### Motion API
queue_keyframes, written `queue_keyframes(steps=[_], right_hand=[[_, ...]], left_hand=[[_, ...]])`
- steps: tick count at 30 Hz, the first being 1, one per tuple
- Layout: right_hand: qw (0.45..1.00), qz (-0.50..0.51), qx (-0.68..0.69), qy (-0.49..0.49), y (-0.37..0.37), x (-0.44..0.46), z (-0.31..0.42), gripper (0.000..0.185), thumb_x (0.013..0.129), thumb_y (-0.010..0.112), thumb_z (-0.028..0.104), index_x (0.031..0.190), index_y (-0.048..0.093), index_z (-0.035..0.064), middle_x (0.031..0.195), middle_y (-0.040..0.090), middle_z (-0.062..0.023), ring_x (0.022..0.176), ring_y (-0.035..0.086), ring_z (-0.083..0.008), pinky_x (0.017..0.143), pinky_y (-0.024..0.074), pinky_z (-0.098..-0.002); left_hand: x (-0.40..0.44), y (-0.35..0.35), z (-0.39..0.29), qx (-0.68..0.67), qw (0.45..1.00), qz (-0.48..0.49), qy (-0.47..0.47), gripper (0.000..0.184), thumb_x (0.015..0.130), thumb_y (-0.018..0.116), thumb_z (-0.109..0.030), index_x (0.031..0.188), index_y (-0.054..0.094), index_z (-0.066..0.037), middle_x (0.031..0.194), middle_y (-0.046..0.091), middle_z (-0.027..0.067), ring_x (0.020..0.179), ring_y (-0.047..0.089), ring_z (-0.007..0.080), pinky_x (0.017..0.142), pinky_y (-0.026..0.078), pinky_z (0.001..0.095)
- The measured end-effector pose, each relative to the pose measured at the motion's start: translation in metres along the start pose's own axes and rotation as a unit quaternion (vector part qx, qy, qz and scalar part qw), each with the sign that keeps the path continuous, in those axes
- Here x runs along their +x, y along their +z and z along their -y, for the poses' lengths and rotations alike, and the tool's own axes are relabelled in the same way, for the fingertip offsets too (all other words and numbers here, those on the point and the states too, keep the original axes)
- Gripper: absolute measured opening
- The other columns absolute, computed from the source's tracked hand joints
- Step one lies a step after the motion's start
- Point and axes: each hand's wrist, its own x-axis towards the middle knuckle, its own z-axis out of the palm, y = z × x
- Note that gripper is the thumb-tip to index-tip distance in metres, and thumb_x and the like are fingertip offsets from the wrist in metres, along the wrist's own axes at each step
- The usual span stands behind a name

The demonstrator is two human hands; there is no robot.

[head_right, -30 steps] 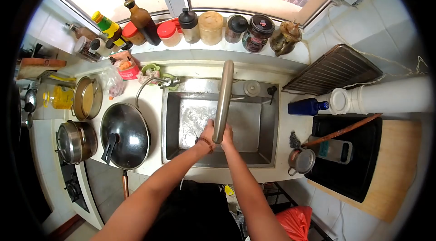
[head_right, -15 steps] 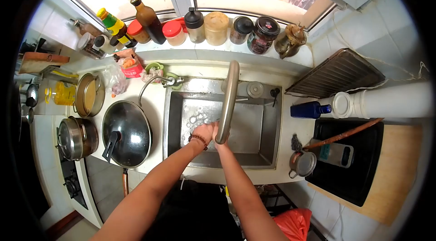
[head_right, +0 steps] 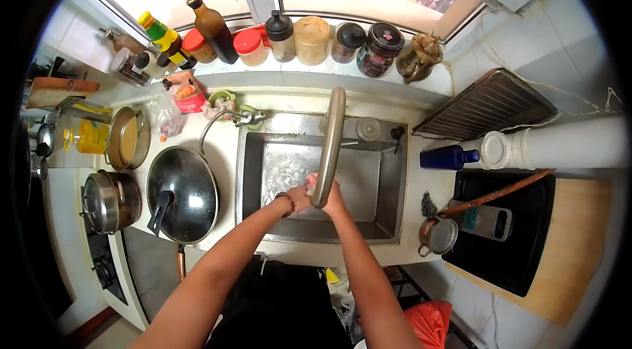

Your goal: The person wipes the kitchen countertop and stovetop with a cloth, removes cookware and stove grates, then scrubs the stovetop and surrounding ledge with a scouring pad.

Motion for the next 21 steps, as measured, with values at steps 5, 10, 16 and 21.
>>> queue_keyframes(steps=[5, 10, 16, 21], right_hand=[[0.983, -0.130, 0.026, 0.125, 0.000, 0.000, -0.070, 0.035, 0.097, 0.069, 0.038, 0.109, 0.075, 0.0056, 0.098, 0.078, -0.0102, 0.084, 0.074, -0.0255, 0.072, 0.0568, -0.0406], [0.848, -0.132, 0.341, 0.383, -0.005, -0.006, -0.006, 0.024, 0.095, 0.071, 0.030, 0.105, 0.075, 0.0085, 0.087, 0.074, -0.0073, 0.079, 0.073, -0.0202, 0.067, 0.0566, -0.0370], [0.812, -0.231, 0.389, 0.369, 0.015, -0.005, 0.018, 0.016, 0.094, 0.071, 0.021, 0.099, 0.073, 0.0057, 0.082, 0.069, -0.0037, 0.067, 0.067, -0.0165, 0.059, 0.0535, -0.0350], [0.935, -0.154, 0.109, 0.299, 0.013, 0.017, -0.051, 0.014, 0.093, 0.070, 0.018, 0.088, 0.070, 0.0047, 0.081, 0.068, -0.0019, 0.072, 0.063, -0.0133, 0.064, 0.0513, -0.0349]], left_hand=[[-0.017, 0.034, -0.038, 0.251, 0.916, -0.292, 0.109, 0.033, 0.091, 0.062, -0.018, 0.121, 0.063, -0.005, 0.125, 0.056, 0.0195, 0.114, 0.061, 0.0398, 0.091, 0.053, 0.0499], [0.005, 0.038, -0.025, 0.378, 0.834, -0.347, 0.202, 0.033, 0.083, 0.069, -0.023, 0.112, 0.068, -0.007, 0.115, 0.063, 0.0133, 0.103, 0.062, 0.0327, 0.079, 0.049, 0.0451], [-0.021, 0.007, -0.061, 0.284, 0.921, -0.244, 0.110, 0.024, 0.088, 0.067, -0.021, 0.104, 0.072, -0.005, 0.099, 0.075, 0.0203, 0.095, 0.074, 0.0393, 0.080, 0.060, 0.0496], [0.006, 0.001, -0.034, 0.337, 0.930, -0.126, 0.076, 0.019, 0.087, 0.068, -0.018, 0.090, 0.077, -0.001, 0.094, 0.076, 0.0248, 0.090, 0.076, 0.0413, 0.081, 0.063, 0.0474]])
